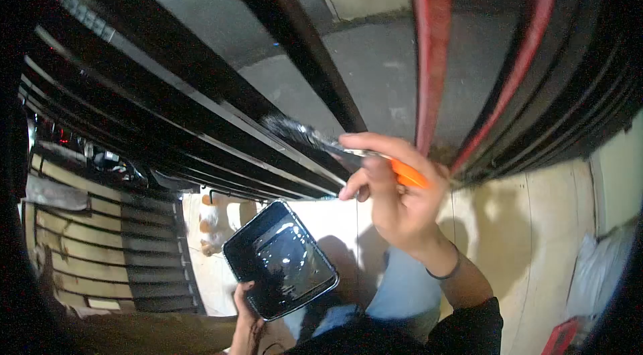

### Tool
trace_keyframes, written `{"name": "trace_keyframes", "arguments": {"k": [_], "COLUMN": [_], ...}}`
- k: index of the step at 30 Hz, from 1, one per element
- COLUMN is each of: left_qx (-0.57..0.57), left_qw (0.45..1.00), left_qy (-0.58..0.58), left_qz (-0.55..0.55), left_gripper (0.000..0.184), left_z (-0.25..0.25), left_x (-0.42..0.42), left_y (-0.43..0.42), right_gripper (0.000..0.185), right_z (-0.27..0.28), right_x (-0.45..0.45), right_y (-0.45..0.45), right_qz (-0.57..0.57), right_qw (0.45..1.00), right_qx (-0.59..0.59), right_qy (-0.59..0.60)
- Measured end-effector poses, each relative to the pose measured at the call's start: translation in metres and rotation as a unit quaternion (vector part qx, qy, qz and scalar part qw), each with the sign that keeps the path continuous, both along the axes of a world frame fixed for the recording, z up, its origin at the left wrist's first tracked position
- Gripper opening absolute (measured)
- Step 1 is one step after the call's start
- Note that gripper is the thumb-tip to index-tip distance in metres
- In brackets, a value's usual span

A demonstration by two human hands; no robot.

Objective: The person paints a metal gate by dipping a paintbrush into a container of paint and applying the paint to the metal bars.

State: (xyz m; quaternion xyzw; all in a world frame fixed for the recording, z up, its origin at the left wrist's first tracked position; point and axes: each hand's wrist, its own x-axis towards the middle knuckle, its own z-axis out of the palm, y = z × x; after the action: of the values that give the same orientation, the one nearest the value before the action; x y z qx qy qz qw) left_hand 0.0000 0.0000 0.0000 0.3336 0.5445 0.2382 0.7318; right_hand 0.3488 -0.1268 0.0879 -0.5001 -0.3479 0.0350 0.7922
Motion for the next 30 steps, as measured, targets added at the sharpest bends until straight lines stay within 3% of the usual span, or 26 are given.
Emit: {"name": "trace_keyframes", "arguments": {"k": [2, 3, 5, 6, 9, 13, 16, 20, 23, 27, 30], "left_qx": [-0.066, 0.021, 0.002, 0.004, 0.048, 0.058, 0.085, 0.092, 0.111, 0.101, 0.088], "left_qw": [0.998, 0.998, 1.000, 1.000, 0.998, 0.997, 0.995, 0.994, 0.991, 0.993, 0.994], "left_qy": [0.010, 0.060, 0.017, 0.016, 0.036, 0.034, 0.045, 0.041, 0.053, 0.022, 0.010], "left_qz": [-0.004, -0.013, -0.023, -0.022, -0.025, -0.048, -0.025, -0.038, -0.044, -0.051, -0.057], "left_gripper": [0.053, 0.054, 0.055, 0.056, 0.055, 0.055, 0.056, 0.056, 0.055, 0.054, 0.052], "left_z": [-0.005, 0.025, 0.017, 0.021, 0.023, 0.026, 0.019, 0.026, 0.032, 0.030, 0.027], "left_x": [-0.002, -0.013, 0.006, -0.007, -0.007, -0.004, -0.006, -0.004, -0.004, -0.005, -0.004], "left_y": [-0.011, 0.019, 0.001, 0.005, 0.014, 0.012, 0.009, 0.010, 0.007, 0.003, 0.001], "right_gripper": [0.025, 0.025, 0.024, 0.023, 0.029, 0.038, 0.044, 0.044, 0.041, 0.043, 0.048], "right_z": [-0.032, -0.051, -0.070, -0.066, -0.051, -0.049, -0.119, -0.204, -0.229, -0.179, -0.180], "right_x": [-0.013, -0.028, -0.030, -0.039, -0.039, -0.039, -0.044, -0.051, -0.058, -0.052, -0.046], "right_y": [-0.009, 0.013, -0.003, 0.002, 0.024, 0.008, 0.008, 0.012, 0.018, 0.026, 0.021], "right_qz": [-0.060, -0.090, -0.142, -0.120, -0.060, -0.034, -0.035, -0.103, -0.178, -0.105, -0.073], "right_qw": [0.987, 0.985, 0.967, 0.964, 0.988, 0.965, 0.931, 0.911, 0.901, 0.914, 0.912], "right_qx": [-0.129, -0.126, -0.177, -0.170, -0.037, 0.074, 0.008, -0.036, -0.123, -0.015, 0.075], "right_qy": [0.075, 0.080, 0.112, 0.164, 0.140, 0.250, 0.362, 0.398, 0.376, 0.391, 0.397]}}
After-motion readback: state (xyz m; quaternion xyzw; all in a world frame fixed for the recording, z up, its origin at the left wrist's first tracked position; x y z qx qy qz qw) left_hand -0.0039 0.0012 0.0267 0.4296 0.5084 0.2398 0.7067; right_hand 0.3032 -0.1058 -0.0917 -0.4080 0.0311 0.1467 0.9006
